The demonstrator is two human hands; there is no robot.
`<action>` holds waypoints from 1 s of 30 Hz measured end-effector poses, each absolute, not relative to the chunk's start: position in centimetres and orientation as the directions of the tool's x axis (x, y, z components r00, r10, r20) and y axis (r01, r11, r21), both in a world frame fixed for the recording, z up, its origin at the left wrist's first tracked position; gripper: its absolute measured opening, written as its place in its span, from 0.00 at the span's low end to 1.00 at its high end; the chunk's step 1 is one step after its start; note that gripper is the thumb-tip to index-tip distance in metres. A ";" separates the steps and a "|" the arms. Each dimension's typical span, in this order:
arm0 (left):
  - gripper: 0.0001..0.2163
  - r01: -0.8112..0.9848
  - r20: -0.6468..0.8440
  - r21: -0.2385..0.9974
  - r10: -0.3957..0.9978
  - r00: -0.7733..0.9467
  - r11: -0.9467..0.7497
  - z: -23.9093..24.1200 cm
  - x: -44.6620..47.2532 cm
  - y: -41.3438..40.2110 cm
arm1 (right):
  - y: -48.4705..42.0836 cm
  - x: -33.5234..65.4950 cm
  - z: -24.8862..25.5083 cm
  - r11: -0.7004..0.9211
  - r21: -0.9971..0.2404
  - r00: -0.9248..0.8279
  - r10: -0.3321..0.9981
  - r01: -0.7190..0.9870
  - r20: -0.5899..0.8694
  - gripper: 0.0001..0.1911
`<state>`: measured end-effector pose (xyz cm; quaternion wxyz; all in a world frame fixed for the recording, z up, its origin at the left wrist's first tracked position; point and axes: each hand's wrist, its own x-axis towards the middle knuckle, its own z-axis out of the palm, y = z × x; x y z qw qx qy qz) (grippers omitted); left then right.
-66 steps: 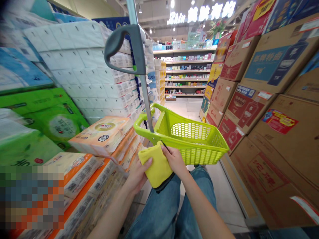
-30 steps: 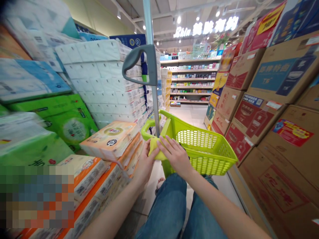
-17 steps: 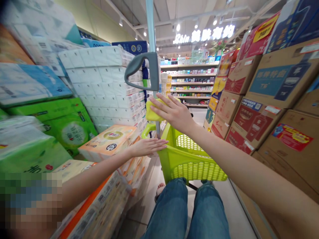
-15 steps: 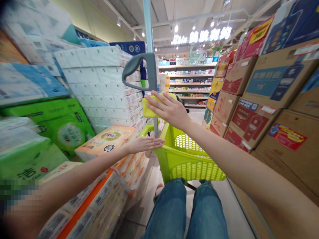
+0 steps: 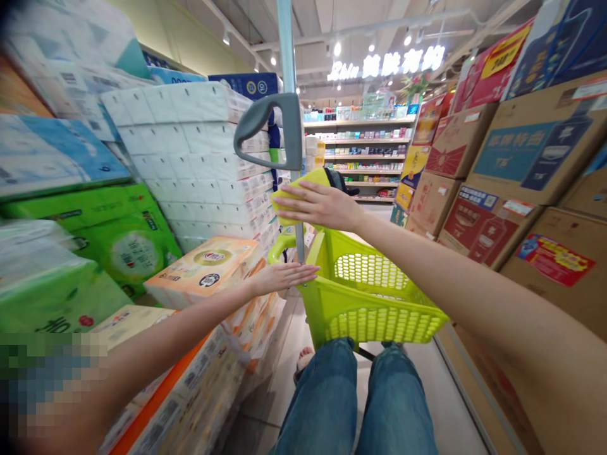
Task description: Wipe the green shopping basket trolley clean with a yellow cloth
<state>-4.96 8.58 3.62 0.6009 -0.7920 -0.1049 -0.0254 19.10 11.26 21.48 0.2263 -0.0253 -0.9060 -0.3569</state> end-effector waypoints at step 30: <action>0.29 0.296 0.281 -0.900 0.091 0.955 -0.321 1.5 -5.2 9.5 | 9.5 18.9 10.6 0.641 0.725 -0.900 -0.122 0.250 0.419 0.33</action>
